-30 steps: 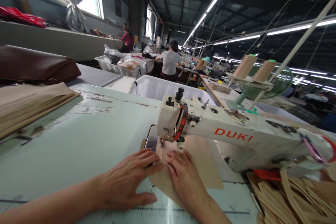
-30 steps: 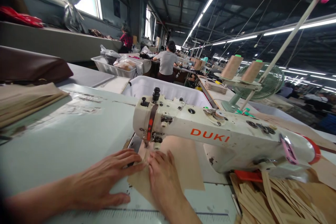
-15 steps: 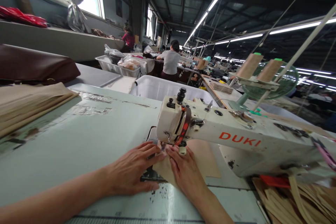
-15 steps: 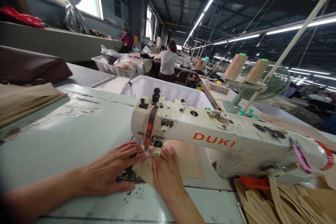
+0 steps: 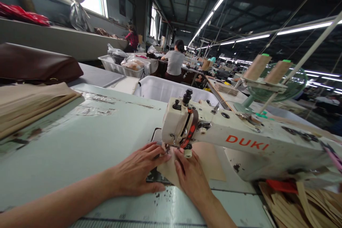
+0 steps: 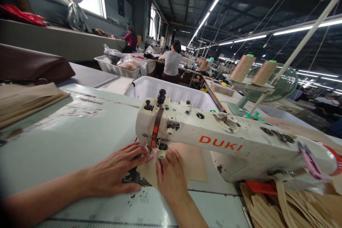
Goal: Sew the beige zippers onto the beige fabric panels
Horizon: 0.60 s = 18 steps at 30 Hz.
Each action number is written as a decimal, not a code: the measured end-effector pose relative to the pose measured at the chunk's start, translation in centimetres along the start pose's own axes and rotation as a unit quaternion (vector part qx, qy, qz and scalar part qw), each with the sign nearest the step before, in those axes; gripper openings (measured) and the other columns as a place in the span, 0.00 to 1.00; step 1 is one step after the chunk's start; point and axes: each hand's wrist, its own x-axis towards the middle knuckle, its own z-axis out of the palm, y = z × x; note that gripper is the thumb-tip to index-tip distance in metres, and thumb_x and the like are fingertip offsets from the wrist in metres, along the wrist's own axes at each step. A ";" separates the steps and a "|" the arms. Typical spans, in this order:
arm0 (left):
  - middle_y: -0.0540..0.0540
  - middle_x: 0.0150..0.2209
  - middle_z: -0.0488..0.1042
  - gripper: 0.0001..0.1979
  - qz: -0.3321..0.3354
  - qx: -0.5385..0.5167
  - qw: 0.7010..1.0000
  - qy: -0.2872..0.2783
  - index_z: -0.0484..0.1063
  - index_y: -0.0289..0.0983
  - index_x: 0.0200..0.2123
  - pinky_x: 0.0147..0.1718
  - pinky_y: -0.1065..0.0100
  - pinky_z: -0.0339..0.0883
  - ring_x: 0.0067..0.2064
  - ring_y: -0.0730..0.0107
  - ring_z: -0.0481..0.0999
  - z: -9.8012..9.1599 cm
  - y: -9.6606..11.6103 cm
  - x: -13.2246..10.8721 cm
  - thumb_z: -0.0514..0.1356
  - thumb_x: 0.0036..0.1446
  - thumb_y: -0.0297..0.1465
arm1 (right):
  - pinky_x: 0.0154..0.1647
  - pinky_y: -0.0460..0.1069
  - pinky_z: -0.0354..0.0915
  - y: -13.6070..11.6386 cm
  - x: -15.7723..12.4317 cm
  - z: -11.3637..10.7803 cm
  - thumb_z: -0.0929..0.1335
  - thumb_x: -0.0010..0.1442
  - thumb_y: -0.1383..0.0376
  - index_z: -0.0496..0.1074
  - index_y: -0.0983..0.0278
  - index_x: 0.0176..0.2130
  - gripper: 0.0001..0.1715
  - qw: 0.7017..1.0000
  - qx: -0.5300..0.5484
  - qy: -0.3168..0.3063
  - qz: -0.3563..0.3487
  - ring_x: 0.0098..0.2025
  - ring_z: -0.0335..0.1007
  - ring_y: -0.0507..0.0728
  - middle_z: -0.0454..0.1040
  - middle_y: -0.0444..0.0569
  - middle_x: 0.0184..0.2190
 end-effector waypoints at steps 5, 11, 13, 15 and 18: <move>0.40 0.54 0.69 0.37 0.007 0.006 1.000 0.011 0.60 0.41 0.65 0.67 0.47 0.48 0.57 0.50 0.69 0.0 -0.1 0.1 0.62 0.57 0.51 | 0.65 0.61 0.55 -0.4 -0.2 0.2 0.60 0.68 0.68 0.66 0.63 0.60 0.23 1.000 -0.020 -0.002 0.009 0.58 0.67 0.60 0.72 0.52 0.55; 0.40 0.54 0.69 0.36 0.007 0.010 1.000 0.003 0.61 0.41 0.64 0.65 0.47 0.53 0.57 0.49 0.68 0.0 -0.2 0.1 0.60 0.58 0.51 | 0.57 0.55 0.63 1.8 2.6 -2.5 0.61 0.69 0.64 0.72 0.64 0.50 0.15 0.990 -0.094 -0.103 -0.002 0.53 0.70 0.59 0.75 0.54 0.48; 0.41 0.54 0.69 0.35 0.006 0.011 1.000 -0.002 0.62 0.43 0.64 0.64 0.48 0.54 0.57 0.48 0.68 -0.4 0.1 0.1 0.61 0.58 0.50 | 0.53 0.54 0.64 3.0 3.7 -3.7 0.62 0.68 0.63 0.74 0.66 0.42 0.13 0.984 -0.123 -0.132 0.000 0.48 0.72 0.60 0.76 0.54 0.42; 0.40 0.54 0.69 0.32 0.002 0.016 1.000 -0.003 0.62 0.43 0.64 0.63 0.48 0.56 0.57 0.49 0.69 -0.8 0.5 -0.2 0.61 0.59 0.47 | 0.54 0.53 0.63 3.5 3.9 -4.7 0.64 0.66 0.63 0.74 0.66 0.41 0.11 0.982 -0.137 -0.133 0.005 0.48 0.72 0.60 0.77 0.54 0.41; 0.40 0.55 0.68 0.28 -0.014 0.011 1.000 0.004 0.63 0.43 0.63 0.61 0.50 0.59 0.57 0.50 0.69 -1.5 1.1 -0.8 0.59 0.62 0.43 | 0.51 0.54 0.65 2.3 2.2 -5.6 0.63 0.68 0.63 0.75 0.67 0.40 0.13 0.978 -0.164 -0.122 0.032 0.48 0.73 0.62 0.77 0.58 0.42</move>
